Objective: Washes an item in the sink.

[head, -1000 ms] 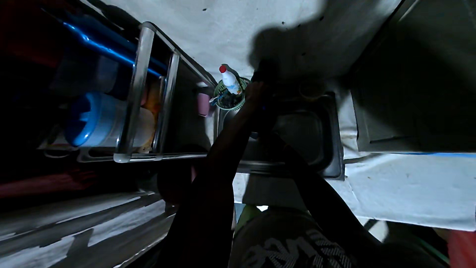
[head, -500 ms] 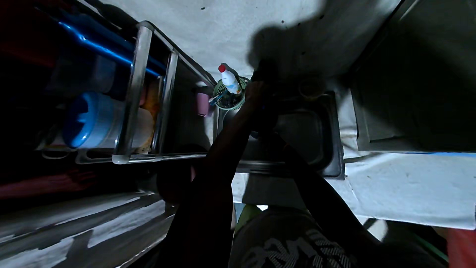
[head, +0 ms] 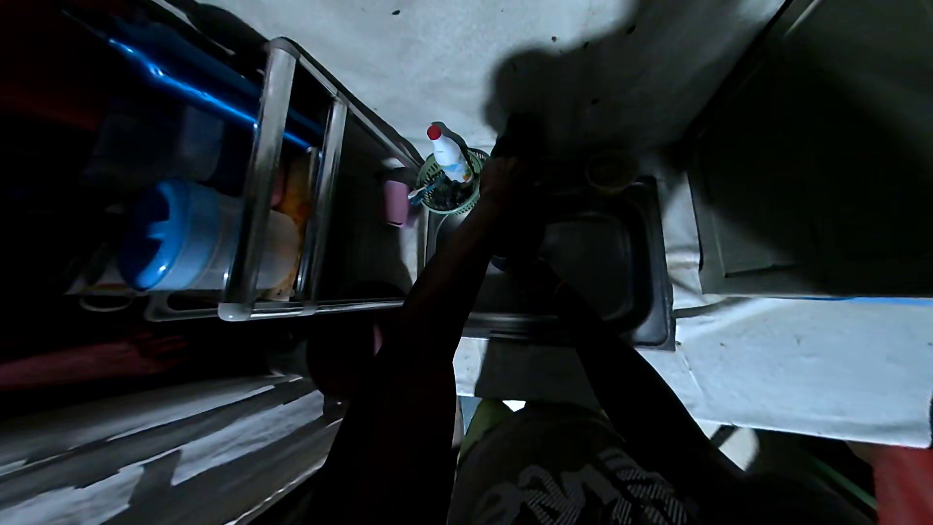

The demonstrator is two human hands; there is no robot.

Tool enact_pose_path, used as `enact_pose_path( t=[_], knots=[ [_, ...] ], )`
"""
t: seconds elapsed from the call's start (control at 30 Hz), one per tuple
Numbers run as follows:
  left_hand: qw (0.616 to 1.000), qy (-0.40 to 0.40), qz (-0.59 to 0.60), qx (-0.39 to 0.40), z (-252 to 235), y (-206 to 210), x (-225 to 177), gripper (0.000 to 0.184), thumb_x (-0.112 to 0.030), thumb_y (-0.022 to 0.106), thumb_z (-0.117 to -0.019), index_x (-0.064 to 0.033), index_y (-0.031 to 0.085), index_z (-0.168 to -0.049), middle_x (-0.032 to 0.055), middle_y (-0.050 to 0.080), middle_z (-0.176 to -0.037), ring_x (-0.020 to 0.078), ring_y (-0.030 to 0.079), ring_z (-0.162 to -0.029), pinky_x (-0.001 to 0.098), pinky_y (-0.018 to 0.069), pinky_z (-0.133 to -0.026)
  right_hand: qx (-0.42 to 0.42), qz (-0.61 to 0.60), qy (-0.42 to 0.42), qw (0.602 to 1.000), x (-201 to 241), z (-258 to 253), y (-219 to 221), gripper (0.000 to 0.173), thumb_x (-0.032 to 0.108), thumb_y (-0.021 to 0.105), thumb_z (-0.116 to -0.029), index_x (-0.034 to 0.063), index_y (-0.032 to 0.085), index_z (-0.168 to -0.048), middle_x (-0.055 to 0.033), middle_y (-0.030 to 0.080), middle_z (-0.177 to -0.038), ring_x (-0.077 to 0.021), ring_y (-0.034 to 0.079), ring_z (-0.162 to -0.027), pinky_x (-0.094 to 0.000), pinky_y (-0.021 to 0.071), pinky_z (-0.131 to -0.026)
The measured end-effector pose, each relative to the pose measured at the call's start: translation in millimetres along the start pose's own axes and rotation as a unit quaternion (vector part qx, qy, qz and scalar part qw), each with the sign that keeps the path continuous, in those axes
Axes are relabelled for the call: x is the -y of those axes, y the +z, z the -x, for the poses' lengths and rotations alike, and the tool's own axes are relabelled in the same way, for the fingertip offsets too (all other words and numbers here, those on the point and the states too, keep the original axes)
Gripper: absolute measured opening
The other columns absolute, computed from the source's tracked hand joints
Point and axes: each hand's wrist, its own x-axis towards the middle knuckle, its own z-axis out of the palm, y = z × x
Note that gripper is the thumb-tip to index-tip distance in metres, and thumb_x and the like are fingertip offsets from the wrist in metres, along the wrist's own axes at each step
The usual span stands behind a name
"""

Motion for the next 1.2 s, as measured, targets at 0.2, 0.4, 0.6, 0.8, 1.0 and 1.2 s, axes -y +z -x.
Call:
enact_pose_path(
  t=[0.2, 0.4, 0.6, 0.8, 1.0, 1.2],
  knots=[
    [1.0, 0.004, -0.001, -0.002, -1.8, 0.8, 1.0, 0.031, -0.029, 0.056, -0.1049, -0.0028, 0.071, -0.112, 0.0228, 0.07, -0.11, 0.0429, 0.068, -0.105, 0.0602, 0.0529, -0.082, 0.019, 0.029, -0.001, 0.999, 1.2, 1.7, -4.6, 0.029, 0.026, 0.053, -0.1083, 0.0047, 0.058, -0.126, -0.0015, 0.055, -0.085, -0.0059, 0.047, -0.061, -0.0201, 0.0417, -0.056],
    [1.0, 0.011, -0.01, -0.003, -1.6, 2.4, 2.6, 0.026, -0.023, 0.056, -0.1042, -0.0032, 0.071, -0.111, 0.0217, 0.07, -0.11, 0.0422, 0.067, -0.104, 0.0589, 0.0532, -0.082, 0.061, -0.065, -0.107, 0.99, -38.3, -47.1, -8.0, 0.029, 0.021, 0.057, -0.1061, 0.0002, 0.053, -0.125, -0.0039, 0.053, -0.077, -0.0067, 0.049, -0.054, -0.0207, 0.0445, -0.048],
    [1.0, 0.012, -0.01, -0.012, -3.5, 4.8, 2.9, 0.028, -0.026, 0.055, -0.1048, -0.0033, 0.071, -0.109, 0.0216, 0.07, -0.106, 0.0419, 0.068, -0.101, 0.059, 0.0535, -0.08, 0.062, -0.083, -0.06, 0.993, -51.2, -90.8, -5.7, 0.035, 0.024, 0.061, -0.1043, 0.0046, 0.052, -0.132, -0.0058, 0.057, -0.082, -0.0096, 0.052, -0.055, -0.0244, 0.0464, -0.047],
    [1.0, 0.014, 0.002, -0.012, -0.4, 1.6, 3.1, 0.029, -0.026, 0.056, -0.1046, -0.0014, 0.071, -0.108, 0.0228, 0.07, -0.106, 0.0429, 0.068, -0.101, 0.0597, 0.0531, -0.08, 0.026, -0.016, -0.058, 0.998, -12.6, -14.9, -2.7, 0.021, 0.02, 0.053, -0.1079, 0.0019, 0.058, -0.118, -0.0005, 0.051, -0.075, -0.0064, 0.045, -0.055, -0.0211, 0.042, -0.052],
    [1.0, 0.007, -0.001, -0.003, -2.4, 0.7, 2.4, 0.029, -0.027, 0.057, -0.1042, -0.0013, 0.071, -0.109, 0.0231, 0.07, -0.107, 0.0437, 0.068, -0.102, 0.0603, 0.053, -0.08, 0.021, -0.034, -0.049, 0.998, -11.6, -14.1, -2.8, 0.025, 0.02, 0.059, -0.1053, 0.004, 0.054, -0.124, -0.0005, 0.051, -0.074, -0.0061, 0.044, -0.052, -0.021, 0.0406, -0.048],
    [1.0, 0.007, -0.003, 0.006, -2.7, 0.0, 2.3, 0.031, -0.027, 0.054, -0.1053, -0.0014, 0.07, -0.108, 0.0229, 0.07, -0.107, 0.0431, 0.068, -0.102, 0.0603, 0.0528, -0.079, 0.022, -0.025, -0.065, 0.997, -35.1, -75.0, -0.8, 0.034, 0.024, 0.057, -0.1066, 0.005, 0.053, -0.135, -0.0077, 0.062, -0.096, -0.0094, 0.054, -0.063, -0.0254, 0.0493, -0.055]
  ],
)
